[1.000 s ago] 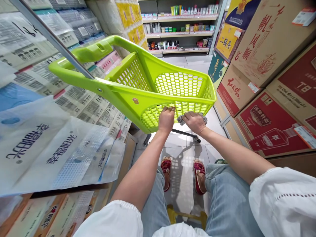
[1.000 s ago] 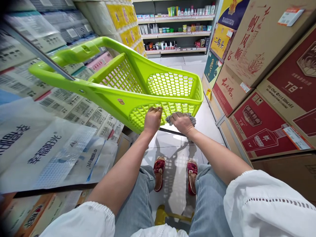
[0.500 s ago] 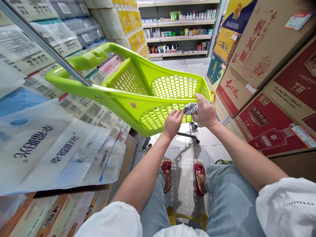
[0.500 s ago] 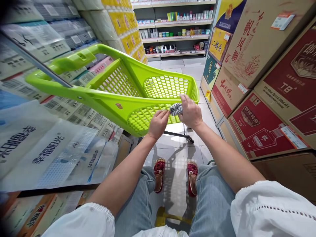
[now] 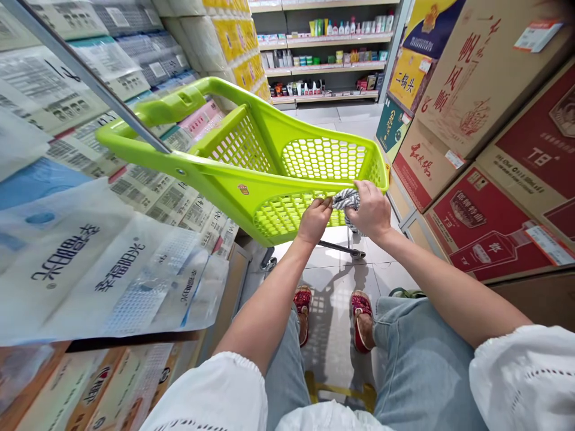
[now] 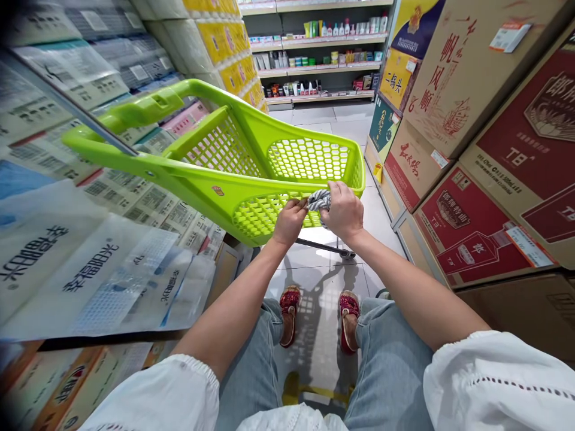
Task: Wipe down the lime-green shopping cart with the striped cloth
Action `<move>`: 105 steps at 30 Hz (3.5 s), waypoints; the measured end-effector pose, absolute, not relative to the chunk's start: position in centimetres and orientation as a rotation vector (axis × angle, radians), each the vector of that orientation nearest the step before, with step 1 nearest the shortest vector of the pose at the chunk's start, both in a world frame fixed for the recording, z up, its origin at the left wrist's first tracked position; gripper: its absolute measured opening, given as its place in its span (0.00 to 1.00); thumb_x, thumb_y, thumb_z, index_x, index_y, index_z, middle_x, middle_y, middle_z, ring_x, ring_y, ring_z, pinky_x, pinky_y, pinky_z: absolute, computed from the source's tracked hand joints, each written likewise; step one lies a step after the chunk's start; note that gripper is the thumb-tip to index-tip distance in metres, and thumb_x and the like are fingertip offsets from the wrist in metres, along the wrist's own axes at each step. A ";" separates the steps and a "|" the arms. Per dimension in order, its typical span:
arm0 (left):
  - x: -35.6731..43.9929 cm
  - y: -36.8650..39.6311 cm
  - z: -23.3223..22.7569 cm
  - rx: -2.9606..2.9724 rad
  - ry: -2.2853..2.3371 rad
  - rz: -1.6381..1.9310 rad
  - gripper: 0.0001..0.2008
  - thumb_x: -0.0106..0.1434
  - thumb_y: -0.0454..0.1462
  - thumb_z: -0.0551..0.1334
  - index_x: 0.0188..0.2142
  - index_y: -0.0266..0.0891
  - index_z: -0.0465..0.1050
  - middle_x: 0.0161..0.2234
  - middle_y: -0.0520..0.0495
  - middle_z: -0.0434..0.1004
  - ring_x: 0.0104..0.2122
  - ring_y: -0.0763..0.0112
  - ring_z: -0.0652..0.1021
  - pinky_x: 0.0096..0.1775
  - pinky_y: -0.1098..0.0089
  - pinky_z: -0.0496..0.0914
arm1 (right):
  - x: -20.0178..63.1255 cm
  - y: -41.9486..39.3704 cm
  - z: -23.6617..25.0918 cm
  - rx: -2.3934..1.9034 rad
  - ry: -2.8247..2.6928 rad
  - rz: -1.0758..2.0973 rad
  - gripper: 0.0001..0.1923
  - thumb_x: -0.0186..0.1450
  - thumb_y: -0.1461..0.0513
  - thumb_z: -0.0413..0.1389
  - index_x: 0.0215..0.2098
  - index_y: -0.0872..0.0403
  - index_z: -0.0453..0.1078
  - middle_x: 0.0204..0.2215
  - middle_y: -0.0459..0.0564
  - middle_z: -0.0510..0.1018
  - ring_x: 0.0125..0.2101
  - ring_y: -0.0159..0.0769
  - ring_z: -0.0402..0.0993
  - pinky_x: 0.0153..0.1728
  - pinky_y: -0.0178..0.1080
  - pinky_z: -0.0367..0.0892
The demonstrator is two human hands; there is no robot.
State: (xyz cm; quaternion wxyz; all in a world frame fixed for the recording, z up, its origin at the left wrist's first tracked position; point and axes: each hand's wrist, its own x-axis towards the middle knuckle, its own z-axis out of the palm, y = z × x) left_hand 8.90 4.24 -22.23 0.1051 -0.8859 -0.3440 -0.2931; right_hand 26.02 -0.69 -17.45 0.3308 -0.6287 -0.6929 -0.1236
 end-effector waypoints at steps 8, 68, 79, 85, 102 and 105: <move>10.4 4.0 -21.1 -2.513 -1.264 -0.831 0.13 0.66 0.31 0.51 0.35 0.34 0.75 0.38 0.40 0.76 0.44 0.61 0.71 0.44 0.64 0.70 | 26.7 -1.6 -17.9 -1.537 -1.942 -0.431 0.28 0.60 0.58 0.52 0.58 0.54 0.60 0.59 0.59 0.60 0.53 0.48 0.62 0.48 0.44 0.62; 10.2 5.8 -20.6 -2.453 -1.279 -1.072 0.19 0.69 0.39 0.49 0.28 0.38 0.75 0.27 0.42 0.76 0.34 0.64 0.72 0.40 0.63 0.66 | 28.3 1.0 -19.3 -1.455 -2.111 -0.760 0.17 0.69 0.60 0.43 0.53 0.49 0.66 0.49 0.52 0.73 0.42 0.40 0.64 0.41 0.42 0.54; 10.0 6.0 -20.8 -2.435 -1.256 -1.078 0.19 0.69 0.40 0.48 0.31 0.38 0.75 0.26 0.43 0.76 0.34 0.64 0.72 0.40 0.63 0.66 | 27.5 0.8 -27.6 -1.417 -2.593 -0.548 0.17 0.70 0.66 0.40 0.48 0.53 0.68 0.47 0.52 0.74 0.43 0.39 0.65 0.36 0.40 0.52; 10.1 5.9 -20.6 -2.406 -1.260 -1.087 0.19 0.69 0.40 0.49 0.28 0.38 0.75 0.25 0.44 0.75 0.33 0.64 0.72 0.38 0.64 0.66 | 27.6 1.2 -23.4 -1.408 -2.439 -0.682 0.16 0.69 0.63 0.42 0.49 0.52 0.68 0.46 0.53 0.74 0.42 0.39 0.64 0.38 0.42 0.52; 10.0 5.8 -20.6 -2.462 -1.286 -1.097 0.20 0.69 0.40 0.49 0.27 0.38 0.74 0.25 0.42 0.75 0.33 0.62 0.72 0.39 0.63 0.66 | 27.9 1.2 -24.2 -1.459 -2.285 -0.718 0.16 0.69 0.62 0.43 0.50 0.49 0.67 0.47 0.51 0.74 0.39 0.38 0.64 0.37 0.42 0.52; 10.0 5.8 -20.7 -2.462 -1.274 -1.112 0.20 0.69 0.40 0.49 0.27 0.38 0.74 0.26 0.42 0.76 0.33 0.64 0.72 0.39 0.63 0.66 | 27.8 0.9 -25.5 -1.422 -2.427 -0.719 0.15 0.69 0.63 0.42 0.46 0.50 0.69 0.43 0.49 0.75 0.38 0.37 0.64 0.35 0.41 0.51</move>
